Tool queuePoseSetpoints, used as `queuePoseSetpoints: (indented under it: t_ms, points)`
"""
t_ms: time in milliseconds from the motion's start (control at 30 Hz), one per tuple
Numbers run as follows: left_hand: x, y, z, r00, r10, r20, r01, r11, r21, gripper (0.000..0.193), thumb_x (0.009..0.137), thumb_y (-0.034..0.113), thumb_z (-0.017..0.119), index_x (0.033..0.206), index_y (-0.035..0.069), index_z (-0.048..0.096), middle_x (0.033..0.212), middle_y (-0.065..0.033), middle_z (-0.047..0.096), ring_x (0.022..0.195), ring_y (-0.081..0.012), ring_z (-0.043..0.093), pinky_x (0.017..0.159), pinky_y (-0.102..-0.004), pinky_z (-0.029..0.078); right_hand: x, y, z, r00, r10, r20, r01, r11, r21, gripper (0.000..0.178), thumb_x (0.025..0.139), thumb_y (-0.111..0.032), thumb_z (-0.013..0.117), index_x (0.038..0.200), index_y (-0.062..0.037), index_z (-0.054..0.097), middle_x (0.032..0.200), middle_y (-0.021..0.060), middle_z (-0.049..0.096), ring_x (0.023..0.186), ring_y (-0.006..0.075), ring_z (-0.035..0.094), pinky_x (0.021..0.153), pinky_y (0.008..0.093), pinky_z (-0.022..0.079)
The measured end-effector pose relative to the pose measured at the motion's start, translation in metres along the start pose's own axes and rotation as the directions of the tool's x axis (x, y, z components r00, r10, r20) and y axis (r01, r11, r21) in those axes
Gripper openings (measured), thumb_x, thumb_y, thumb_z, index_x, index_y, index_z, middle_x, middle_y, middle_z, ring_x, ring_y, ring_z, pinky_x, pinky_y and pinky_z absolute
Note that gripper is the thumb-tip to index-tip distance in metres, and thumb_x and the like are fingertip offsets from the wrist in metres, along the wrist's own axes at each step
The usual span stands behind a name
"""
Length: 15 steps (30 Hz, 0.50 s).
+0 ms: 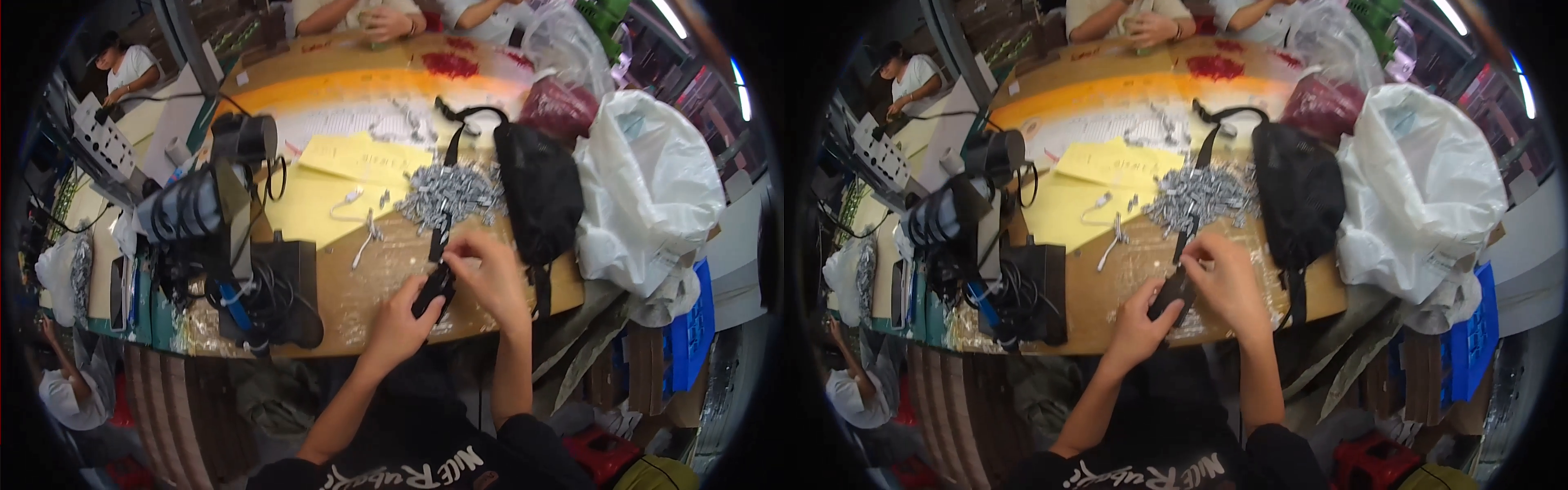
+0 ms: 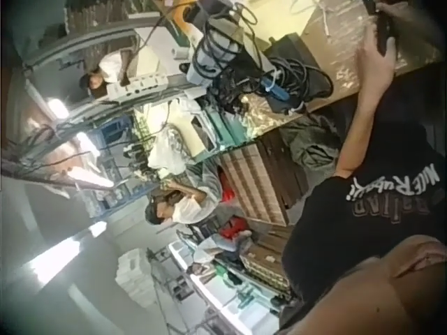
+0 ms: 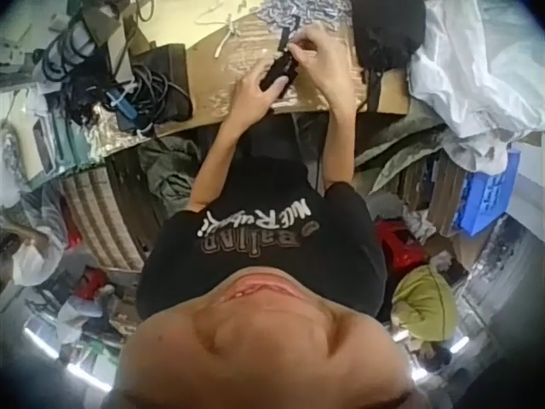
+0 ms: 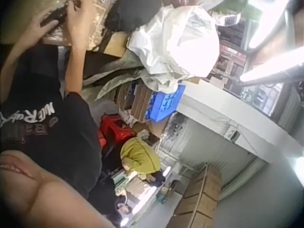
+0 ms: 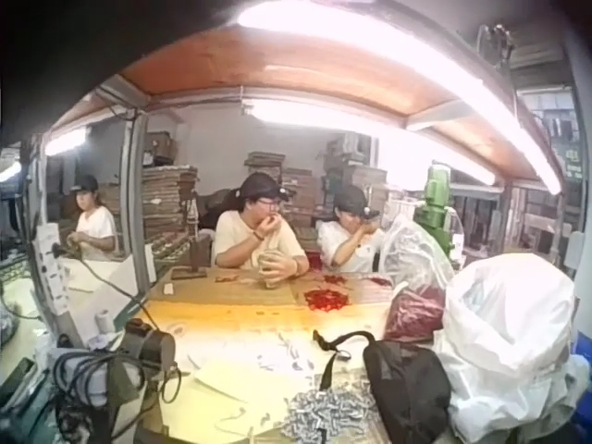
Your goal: The person assembles black plastic housing components and small white components by hand.
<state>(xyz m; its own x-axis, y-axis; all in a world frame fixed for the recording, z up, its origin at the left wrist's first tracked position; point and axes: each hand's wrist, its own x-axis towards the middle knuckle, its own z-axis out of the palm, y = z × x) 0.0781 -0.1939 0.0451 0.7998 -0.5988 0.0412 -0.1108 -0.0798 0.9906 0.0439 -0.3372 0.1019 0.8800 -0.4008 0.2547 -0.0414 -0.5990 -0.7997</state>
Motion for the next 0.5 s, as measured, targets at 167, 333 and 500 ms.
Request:
queuePoseSetpoints:
  t_ms: [167,333,500]
  points:
    - [0.011,0.003,-0.001,0.993,-0.109,0.040,0.107,0.993,0.056,0.027,0.077,0.017,0.060,0.096,0.001,0.051,0.076,-0.0189,0.060,0.072,-0.0316,0.062,0.060,-0.0350,0.046,0.009,0.008,0.006,0.997,0.073,0.036,-0.073,0.997,-0.018,0.011,0.070,0.000,0.063,0.077,0.0029,0.054,0.069,0.0138,0.057,0.064,0.0243,0.059,0.058,0.0317,0.045]
    - [0.008,0.002,0.001,0.996,-0.087,-0.004,0.087,0.996,0.011,0.024,0.076,0.011,0.061,0.094,0.000,0.050,0.076,-0.0171,0.060,0.072,-0.0277,0.062,0.062,-0.0323,0.046,0.010,0.011,0.015,0.998,0.058,0.033,-0.059,0.997,0.040,0.010,0.071,0.000,0.061,0.076,0.0032,0.053,0.069,0.0141,0.056,0.064,0.0258,0.058,0.059,0.0323,0.045]
    - [0.005,0.004,0.001,0.997,-0.081,-0.007,0.081,0.997,-0.008,0.023,0.077,0.009,0.060,0.095,-0.001,0.050,0.077,-0.0163,0.060,0.072,-0.0263,0.062,0.064,-0.0313,0.045,0.001,0.017,0.018,0.993,0.120,-0.009,-0.114,0.962,0.248,0.010,0.071,0.000,0.061,0.079,0.0029,0.055,0.070,0.0107,0.058,0.067,0.0193,0.059,0.063,0.0283,0.046]
